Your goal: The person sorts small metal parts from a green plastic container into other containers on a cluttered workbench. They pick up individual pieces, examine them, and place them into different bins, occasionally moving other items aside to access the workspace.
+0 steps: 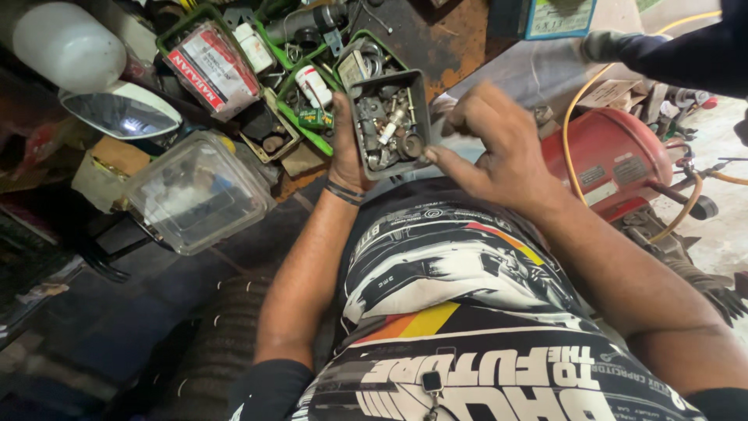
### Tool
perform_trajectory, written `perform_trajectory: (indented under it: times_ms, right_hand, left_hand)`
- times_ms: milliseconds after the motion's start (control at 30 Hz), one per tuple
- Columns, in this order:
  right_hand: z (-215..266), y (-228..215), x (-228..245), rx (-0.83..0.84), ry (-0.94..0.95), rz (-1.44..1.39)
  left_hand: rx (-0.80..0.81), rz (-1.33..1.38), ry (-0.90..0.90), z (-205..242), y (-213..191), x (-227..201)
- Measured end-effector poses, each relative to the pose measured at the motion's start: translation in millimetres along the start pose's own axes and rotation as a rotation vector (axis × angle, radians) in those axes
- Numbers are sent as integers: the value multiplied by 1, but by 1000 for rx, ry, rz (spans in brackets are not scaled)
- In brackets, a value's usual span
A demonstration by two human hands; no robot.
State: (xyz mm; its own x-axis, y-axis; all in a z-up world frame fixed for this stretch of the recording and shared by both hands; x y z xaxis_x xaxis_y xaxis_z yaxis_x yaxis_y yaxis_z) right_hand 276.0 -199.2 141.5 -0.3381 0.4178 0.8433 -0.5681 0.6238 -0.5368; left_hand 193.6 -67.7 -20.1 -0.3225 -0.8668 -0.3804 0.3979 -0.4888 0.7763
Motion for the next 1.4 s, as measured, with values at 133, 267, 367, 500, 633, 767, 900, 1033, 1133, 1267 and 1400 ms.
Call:
perform_trajectory:
  times_ms: [133,267,367,500,633,767,900,1033,1133,1267,1400]
  right_hand:
    - [-12,17,45,122,-313,195]
    - [-23,28,45,150,-312,288]
    - [-21,17,34,119,-270,296]
    - [-21,10,32,96,-278,150]
    - [-26,29,42,161,-349,196]
    - [-27,25,38,132,-333,118]
    - [-26,16,28,99,-294,-4]
    - [-28,8,24,73,-227,-61]
    - [-21,10,42,134,-341,17]
    - [-17,27,52,250,-417,192]
    - [-30,21,40,194,-398,307]
  left_hand:
    - [68,-16,-82,6,23,3]
    - [26,84,-108,9,30,0]
    - [57,66,-57,14,30,-11]
    - [108,31,-68,16,33,-13]
    - [53,12,-108,15,35,-10]
    - [50,61,-60,13,38,-13]
    - [41,121,-37,13,31,-11]
    - [122,140,-29,9,37,-14]
    - [88,86,-35,8,36,-15]
    - [20,138,-65,10,32,-11]
    - [173,168,-146,12,44,-1]
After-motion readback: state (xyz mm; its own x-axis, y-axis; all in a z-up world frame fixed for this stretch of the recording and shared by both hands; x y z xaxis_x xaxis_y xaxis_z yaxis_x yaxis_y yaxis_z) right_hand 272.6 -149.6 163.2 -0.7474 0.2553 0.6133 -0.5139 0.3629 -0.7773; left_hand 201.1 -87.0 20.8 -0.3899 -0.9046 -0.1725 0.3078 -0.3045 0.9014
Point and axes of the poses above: each hand's wrist, its own z-axis away from the middle knuckle, its own y-axis out of the palm, x = y × z, the point moved 10 cm from there along -z, towards the middle knuckle, and after that the axes turned 2 degrees about -y, right-handed, at the moved point
